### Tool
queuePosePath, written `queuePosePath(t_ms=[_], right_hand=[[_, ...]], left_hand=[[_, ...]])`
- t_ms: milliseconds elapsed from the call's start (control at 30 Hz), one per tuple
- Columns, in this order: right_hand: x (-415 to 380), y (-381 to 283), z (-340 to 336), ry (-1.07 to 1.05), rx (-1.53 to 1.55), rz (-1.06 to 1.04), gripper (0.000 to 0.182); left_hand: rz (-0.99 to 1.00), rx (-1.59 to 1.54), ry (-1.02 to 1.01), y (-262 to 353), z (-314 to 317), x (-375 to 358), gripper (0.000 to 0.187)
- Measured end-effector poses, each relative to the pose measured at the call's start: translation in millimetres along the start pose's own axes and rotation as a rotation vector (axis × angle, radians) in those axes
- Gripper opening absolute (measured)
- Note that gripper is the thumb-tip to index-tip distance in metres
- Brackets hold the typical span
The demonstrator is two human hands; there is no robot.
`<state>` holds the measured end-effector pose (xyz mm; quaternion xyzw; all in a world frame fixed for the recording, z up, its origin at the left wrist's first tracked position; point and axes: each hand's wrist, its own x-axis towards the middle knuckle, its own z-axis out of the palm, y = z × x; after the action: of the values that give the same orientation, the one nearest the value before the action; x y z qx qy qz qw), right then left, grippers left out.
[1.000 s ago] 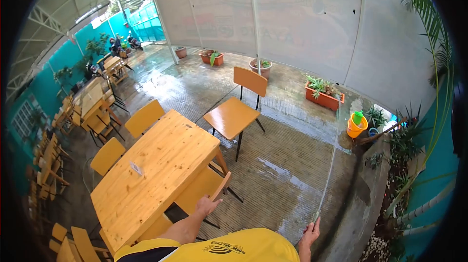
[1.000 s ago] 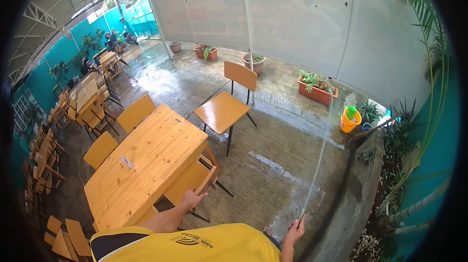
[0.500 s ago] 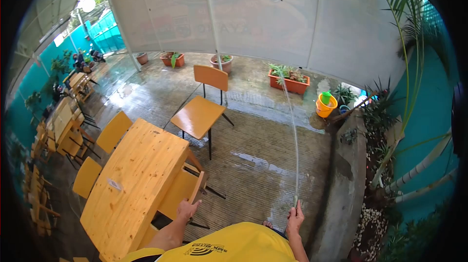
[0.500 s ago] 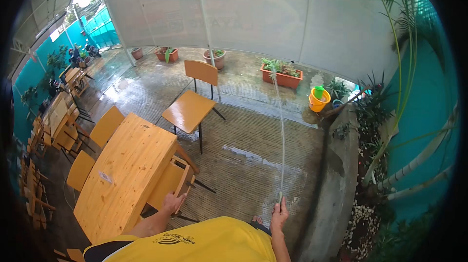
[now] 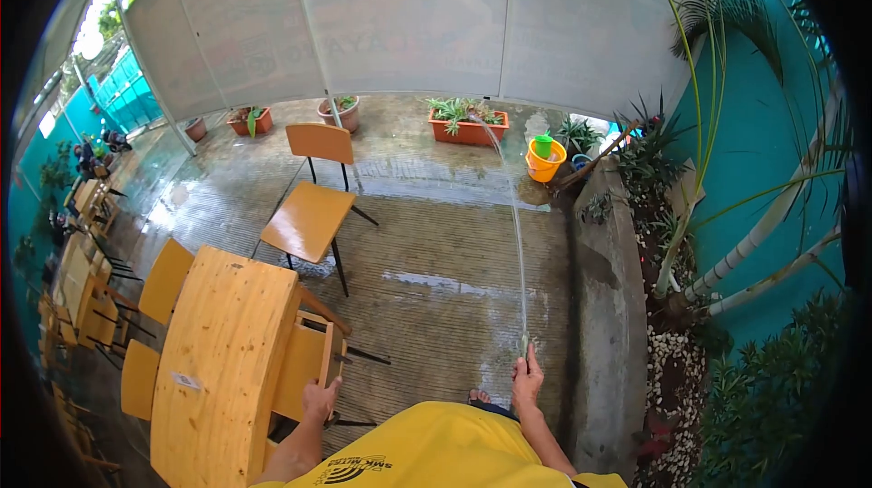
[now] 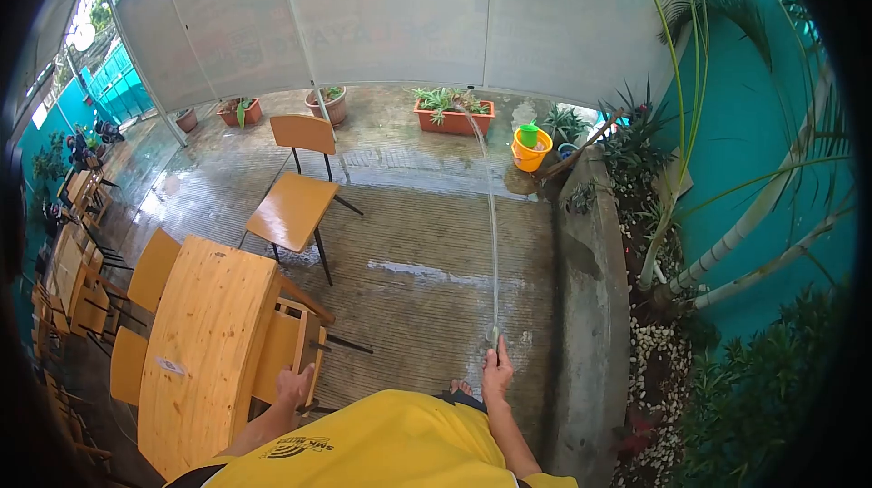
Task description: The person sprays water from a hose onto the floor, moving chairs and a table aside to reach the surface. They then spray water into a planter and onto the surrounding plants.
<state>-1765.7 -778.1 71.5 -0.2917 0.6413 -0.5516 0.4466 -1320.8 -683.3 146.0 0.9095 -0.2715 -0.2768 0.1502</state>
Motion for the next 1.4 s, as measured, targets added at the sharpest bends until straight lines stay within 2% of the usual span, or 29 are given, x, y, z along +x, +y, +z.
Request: queuePosePath(t_ms=[300,367,667,833,900,967,1400], right_hand=[[1,1,-1,-0.001,-0.037,-0.034,0.051],[-2,-2,0,-0.046,-0.054,0.034,0.051],[-9,-8,9,-0.179,-0.101,0.002,0.051],[-5,-7,5,0.037,-0.026,-0.024,0.050],[-3,-7,2,0.124,-0.013,-0.038,0.050],[-1,-5,-1,0.240,0.011,-0.075,0.051],[-1,-3,-8,0.281,-0.039,-0.096,0.052]], left_hand=[[0.001,-0.017,0.005,-6,6,6,0.071],[0.008,-0.027,-0.002,-2,2,1,0.071],[0.051,0.000,0.033,-3,2,0,0.070],[0.090,-0.095,-0.011,-10,12,10,0.068],[0.076,-0.027,0.069,-3,8,1,0.067],[0.069,-0.029,0.066,1,6,-3,0.066],[0.073,-0.046,0.027,-1,6,1,0.060]])
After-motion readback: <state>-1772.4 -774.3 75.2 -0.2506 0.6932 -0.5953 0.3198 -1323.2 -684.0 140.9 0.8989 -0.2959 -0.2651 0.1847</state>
